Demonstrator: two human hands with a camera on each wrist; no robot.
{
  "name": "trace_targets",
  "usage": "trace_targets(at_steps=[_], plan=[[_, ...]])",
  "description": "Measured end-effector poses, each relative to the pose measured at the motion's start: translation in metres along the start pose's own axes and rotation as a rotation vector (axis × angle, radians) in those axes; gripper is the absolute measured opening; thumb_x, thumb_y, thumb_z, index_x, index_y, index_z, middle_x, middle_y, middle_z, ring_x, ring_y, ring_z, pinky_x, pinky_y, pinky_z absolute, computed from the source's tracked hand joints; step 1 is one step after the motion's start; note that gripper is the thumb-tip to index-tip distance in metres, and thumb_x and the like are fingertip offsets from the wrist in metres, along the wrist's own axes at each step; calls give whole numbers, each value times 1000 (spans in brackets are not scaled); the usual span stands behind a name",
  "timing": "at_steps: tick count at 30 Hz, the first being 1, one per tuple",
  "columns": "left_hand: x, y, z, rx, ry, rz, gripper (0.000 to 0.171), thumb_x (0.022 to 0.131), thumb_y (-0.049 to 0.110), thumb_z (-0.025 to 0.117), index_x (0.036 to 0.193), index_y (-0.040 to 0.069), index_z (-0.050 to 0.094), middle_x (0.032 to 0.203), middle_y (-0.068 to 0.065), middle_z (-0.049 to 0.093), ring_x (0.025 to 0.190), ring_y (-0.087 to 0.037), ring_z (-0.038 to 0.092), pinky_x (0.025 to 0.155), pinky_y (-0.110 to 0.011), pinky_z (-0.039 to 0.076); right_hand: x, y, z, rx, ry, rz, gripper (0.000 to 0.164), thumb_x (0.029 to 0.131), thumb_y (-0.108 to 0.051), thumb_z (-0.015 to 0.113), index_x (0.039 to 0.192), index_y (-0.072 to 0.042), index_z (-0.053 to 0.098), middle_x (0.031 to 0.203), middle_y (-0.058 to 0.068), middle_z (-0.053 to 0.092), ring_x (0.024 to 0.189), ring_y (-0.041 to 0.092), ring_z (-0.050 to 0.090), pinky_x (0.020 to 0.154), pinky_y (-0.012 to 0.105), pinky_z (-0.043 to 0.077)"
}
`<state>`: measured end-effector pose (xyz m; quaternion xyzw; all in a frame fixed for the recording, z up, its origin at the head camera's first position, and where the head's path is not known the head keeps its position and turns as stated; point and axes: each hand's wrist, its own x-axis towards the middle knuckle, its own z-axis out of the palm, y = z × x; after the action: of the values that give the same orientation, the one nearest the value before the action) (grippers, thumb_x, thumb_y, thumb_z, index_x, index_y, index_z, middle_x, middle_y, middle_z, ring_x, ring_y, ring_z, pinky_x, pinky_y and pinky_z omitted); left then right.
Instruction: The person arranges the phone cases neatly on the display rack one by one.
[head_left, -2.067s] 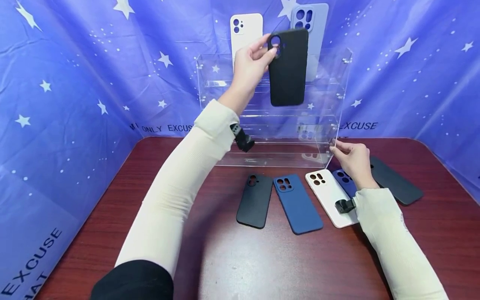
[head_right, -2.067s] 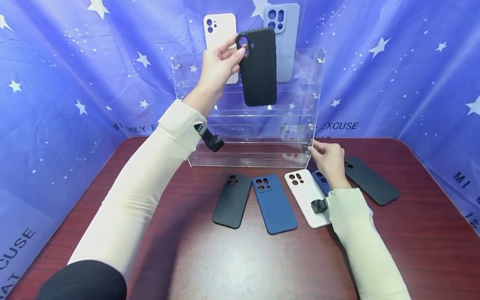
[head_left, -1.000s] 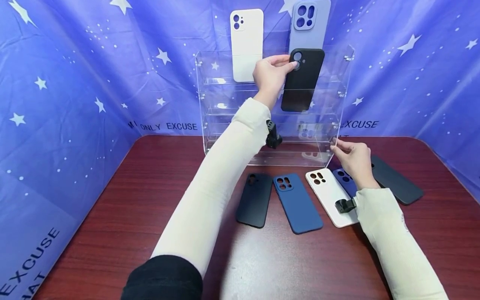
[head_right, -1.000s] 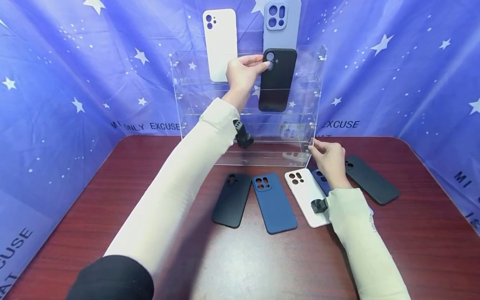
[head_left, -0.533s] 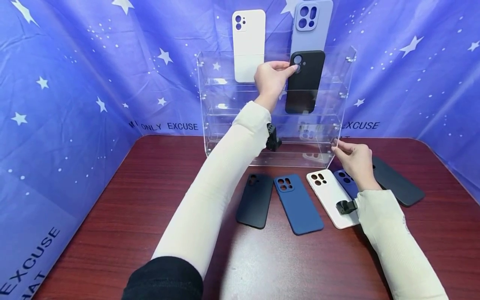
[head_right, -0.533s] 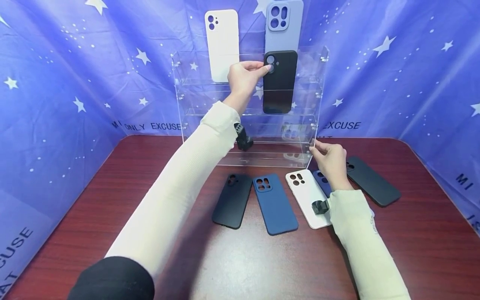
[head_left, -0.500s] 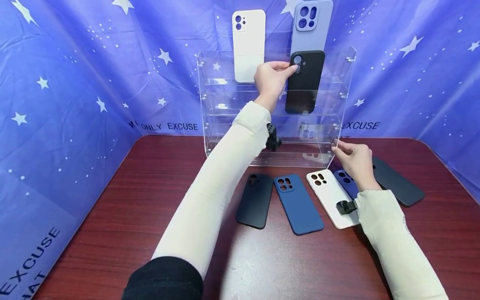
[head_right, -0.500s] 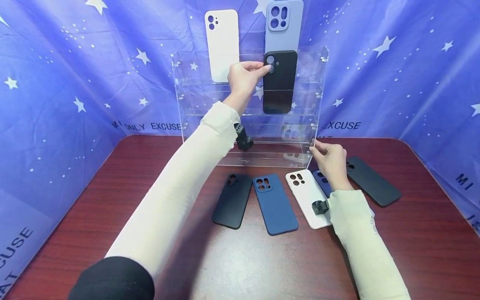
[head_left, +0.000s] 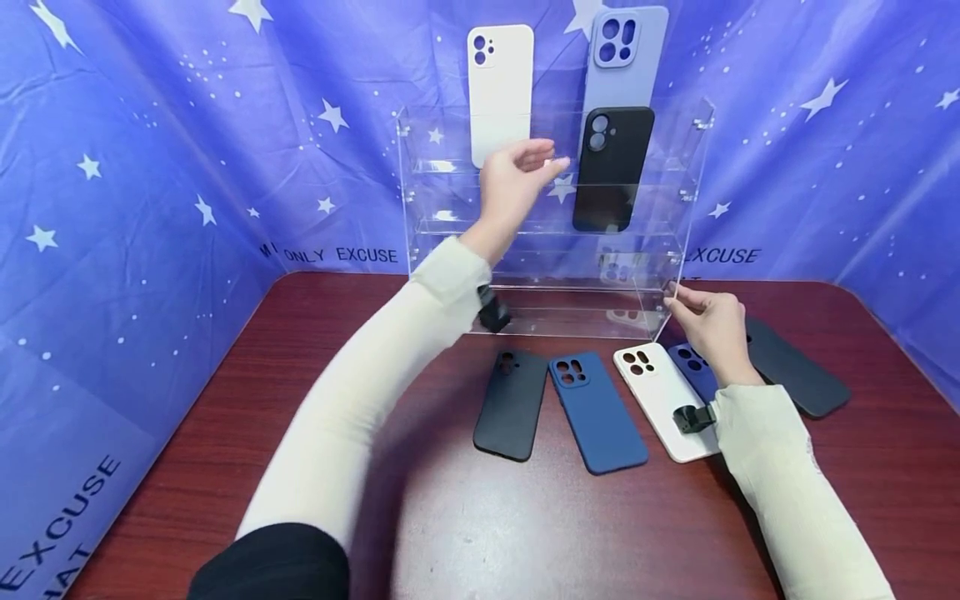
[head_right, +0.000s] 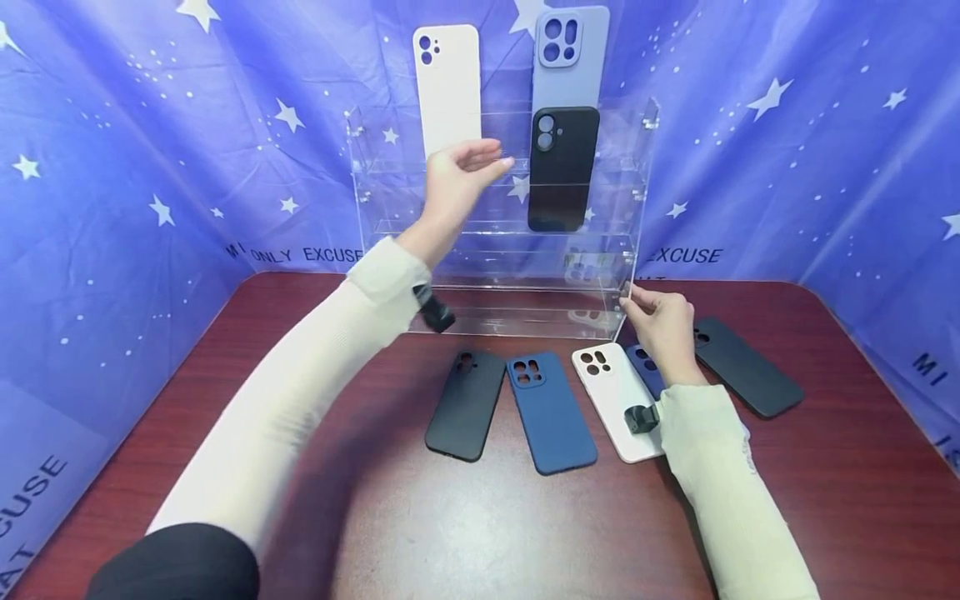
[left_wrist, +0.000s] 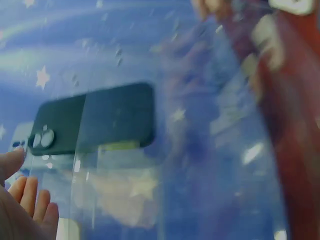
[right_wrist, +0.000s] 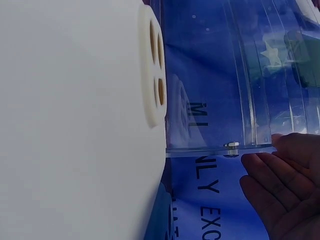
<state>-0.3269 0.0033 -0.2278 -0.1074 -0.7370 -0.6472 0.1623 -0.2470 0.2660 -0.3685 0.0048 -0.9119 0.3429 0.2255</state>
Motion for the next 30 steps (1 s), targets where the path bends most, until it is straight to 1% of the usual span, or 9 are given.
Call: trace_targets(at_steps=[1, 4, 9, 12, 14, 17, 21, 25, 30], plan=[[-8, -4, -6, -30, -24, 6, 35, 78, 12, 78, 110, 3, 68, 108, -6, 70, 99, -12, 65, 79, -11, 50, -1, 0, 0, 2, -2, 0, 29, 90, -20, 65, 114, -4, 67, 102, 19, 67, 53, -14, 41, 42, 15, 32], [-38, -17, -23, -90, -98, -38, 39, 77, 13, 78, 113, 7, 66, 112, -2, 68, 106, -14, 62, 85, -15, 50, -2, -1, 0, 7, -2, -5, 29, 89, -19, 66, 114, -3, 67, 103, 20, 67, 53, -13, 42, 41, 15, 31], [-96, -54, -45, -37, -231, -141, 46, 78, 19, 78, 120, 12, 62, 120, -1, 64, 110, -12, 57, 95, -26, 47, 0, -2, 1, 15, -7, -2, 30, 90, -19, 65, 115, -3, 66, 101, 20, 67, 51, -9, 42, 39, 17, 30], [-126, -79, -51, -28, -283, -211, 52, 78, 16, 77, 126, 9, 58, 126, -5, 61, 116, -19, 54, 102, -35, 43, 0, -1, 1, 14, -5, -2, 30, 90, -19, 65, 115, -3, 66, 101, 20, 67, 49, -7, 41, 38, 18, 29], [-141, -92, -53, -37, -294, -264, 56, 79, 15, 76, 130, 7, 54, 131, -9, 57, 122, -24, 49, 106, -40, 38, 0, -1, 0, 12, 6, 0, 29, 89, -19, 65, 114, -4, 67, 100, 20, 68, 51, -8, 41, 40, 17, 30], [-156, -109, -55, -65, -283, -352, 63, 80, 15, 75, 136, 5, 47, 139, -11, 49, 130, -29, 40, 109, -42, 32, -1, 0, -1, 3, 9, 6, 30, 89, -20, 65, 114, -4, 67, 100, 19, 68, 55, -12, 41, 43, 15, 31], [-166, -125, -59, -92, -238, -448, 71, 80, 12, 75, 141, 6, 40, 144, -8, 43, 133, -27, 36, 110, -40, 31, -2, 1, 0, 7, -3, 13, 30, 90, -21, 65, 115, -5, 67, 101, 18, 68, 59, -16, 41, 44, 14, 32], [-172, -134, -62, -79, -230, -478, 77, 79, 10, 75, 144, 5, 35, 146, -8, 40, 135, -24, 33, 112, -38, 29, -2, 0, 0, 12, -4, 9, 30, 90, -20, 65, 115, -4, 67, 102, 19, 68, 59, -16, 41, 44, 14, 32], [-178, -137, -62, 11, -308, -470, 82, 79, 13, 76, 146, 8, 31, 149, -8, 35, 138, -24, 28, 112, -40, 29, -1, -2, -1, 15, -7, 9, 30, 90, -21, 65, 115, -4, 66, 100, 20, 68, 56, -14, 41, 43, 15, 32]])
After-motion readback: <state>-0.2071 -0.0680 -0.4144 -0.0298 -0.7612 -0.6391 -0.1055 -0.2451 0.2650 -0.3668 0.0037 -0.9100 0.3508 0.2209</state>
